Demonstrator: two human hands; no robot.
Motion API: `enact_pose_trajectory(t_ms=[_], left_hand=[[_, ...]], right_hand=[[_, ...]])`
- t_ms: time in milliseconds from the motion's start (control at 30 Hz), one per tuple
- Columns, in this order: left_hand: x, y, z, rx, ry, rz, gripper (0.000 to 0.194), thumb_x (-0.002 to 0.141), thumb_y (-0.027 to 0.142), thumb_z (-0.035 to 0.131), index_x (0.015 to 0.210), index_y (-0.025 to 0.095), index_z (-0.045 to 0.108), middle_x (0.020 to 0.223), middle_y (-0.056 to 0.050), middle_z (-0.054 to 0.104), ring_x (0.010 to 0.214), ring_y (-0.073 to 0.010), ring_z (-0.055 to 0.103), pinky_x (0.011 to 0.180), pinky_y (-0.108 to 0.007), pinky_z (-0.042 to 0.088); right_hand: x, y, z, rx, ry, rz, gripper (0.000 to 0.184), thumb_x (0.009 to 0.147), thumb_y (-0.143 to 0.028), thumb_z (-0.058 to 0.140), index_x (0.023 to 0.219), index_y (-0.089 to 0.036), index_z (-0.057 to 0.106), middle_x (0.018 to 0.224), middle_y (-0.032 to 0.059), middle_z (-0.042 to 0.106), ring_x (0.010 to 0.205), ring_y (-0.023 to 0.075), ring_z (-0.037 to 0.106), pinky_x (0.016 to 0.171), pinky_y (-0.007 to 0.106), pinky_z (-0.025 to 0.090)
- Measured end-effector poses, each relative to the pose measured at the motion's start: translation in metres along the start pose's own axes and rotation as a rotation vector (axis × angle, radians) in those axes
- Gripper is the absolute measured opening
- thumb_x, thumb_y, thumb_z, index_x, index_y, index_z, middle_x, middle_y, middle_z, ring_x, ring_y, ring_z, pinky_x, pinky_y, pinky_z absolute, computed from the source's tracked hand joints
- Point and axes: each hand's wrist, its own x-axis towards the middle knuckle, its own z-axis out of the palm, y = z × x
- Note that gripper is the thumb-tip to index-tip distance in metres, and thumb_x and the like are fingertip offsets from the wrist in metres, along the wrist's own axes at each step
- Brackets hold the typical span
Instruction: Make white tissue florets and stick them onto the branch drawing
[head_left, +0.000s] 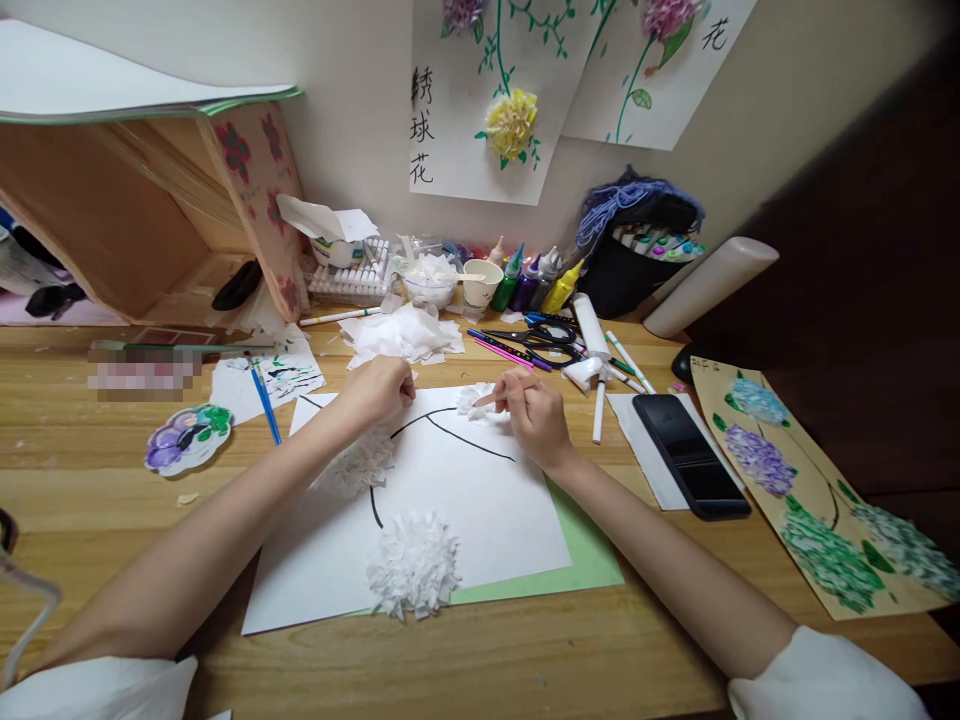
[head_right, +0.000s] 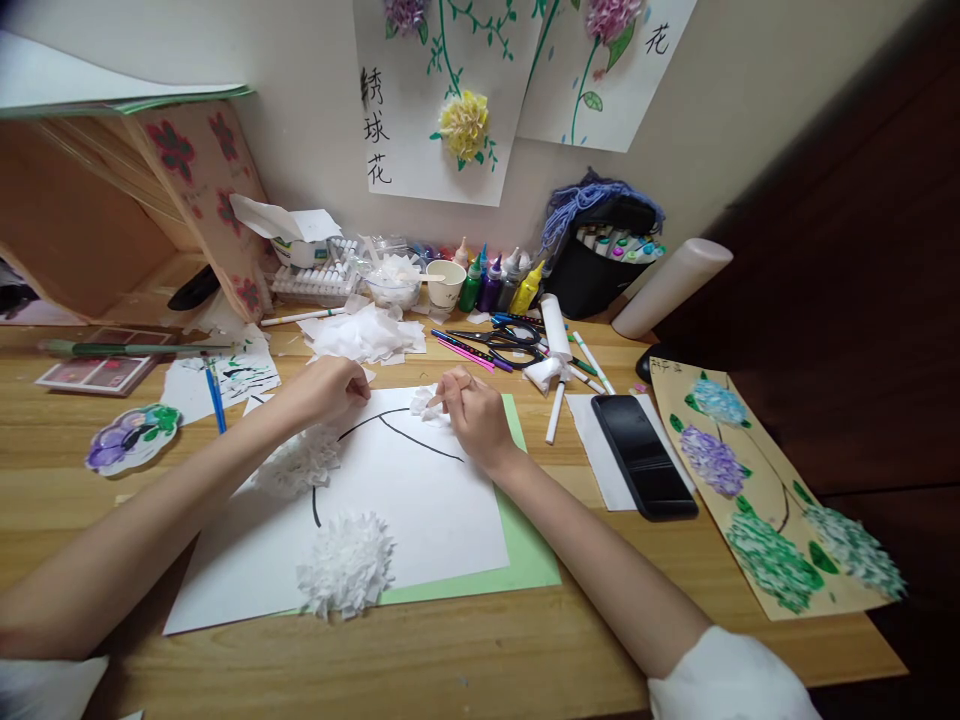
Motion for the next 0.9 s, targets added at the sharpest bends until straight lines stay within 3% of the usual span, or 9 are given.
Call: enact_pose_trajectory(t_ms=[333,433,533,667,800,900], left_hand=[[0.000,-0.001,0.001,0.000,0.015,0.014,0.022,0.064,0.012,0.053,0.074,0.018,0.071,0.080,-0.006,0.071,0.075,-0.0209,0.063,0.062,-0.026,0.043],[0.000,-0.002,0.002,-0.001,0.023,0.023,0.021,0.065,0.012,0.053,0.074,0.018,0.071,0.080,-0.006,0.071,0.075,-0.0213,0.063,0.062,-0.026,0.043],[0.000,-0.002,0.004,-0.017,0.035,0.032,0.020,0.064,0.012,0.053,0.073,0.017,0.071,0.080,-0.007,0.071,0.075,-0.0217,0.064,0.061,-0.026,0.043],[0.000,-0.005,0.003,-0.052,0.028,0.036,0.019,0.063,0.013,0.055,0.072,0.017,0.071,0.078,-0.007,0.071,0.073,-0.0202,0.063,0.060,-0.025,0.043],[0.000,-0.012,-0.012,-0.028,0.099,-0.025,0.013,0.066,0.023,0.060,0.072,0.020,0.071,0.080,-0.004,0.071,0.075,-0.0205,0.062,0.060,-0.026,0.041],[0.000,-0.019,-0.021,0.028,0.185,-0.086,0.014,0.066,0.029,0.064,0.077,0.023,0.070,0.084,-0.002,0.070,0.080,-0.0220,0.061,0.063,-0.027,0.041]], right_hand=[[0.028,-0.005,0.010,-0.201,-0.179,-0.130,0.039,0.096,-0.034,0.026,0.070,-0.019,0.052,0.059,0.0037,0.060,0.053,0.0154,0.057,0.054,0.027,0.038],[0.032,-0.007,0.006,-0.134,-0.215,-0.100,0.041,0.095,-0.037,0.028,0.066,-0.019,0.052,0.058,0.0033,0.059,0.053,0.0148,0.057,0.056,0.027,0.039],[0.027,-0.008,-0.005,0.091,-0.062,0.062,0.047,0.094,-0.041,0.030,0.057,-0.019,0.049,0.060,0.0029,0.059,0.055,0.0124,0.057,0.055,0.025,0.041],[0.008,-0.002,-0.014,0.429,0.240,0.381,0.040,0.092,-0.046,0.034,0.069,-0.019,0.051,0.048,-0.0028,0.052,0.044,0.0099,0.050,0.045,0.022,0.037],[-0.011,0.013,-0.009,0.609,0.368,0.580,0.037,0.089,-0.047,0.038,0.067,-0.019,0.049,0.044,-0.0039,0.051,0.042,0.0086,0.048,0.044,0.019,0.036],[-0.017,0.022,-0.004,0.712,0.381,0.669,0.036,0.087,-0.047,0.042,0.066,-0.018,0.048,0.043,-0.0041,0.051,0.041,0.0081,0.048,0.042,0.019,0.034]])
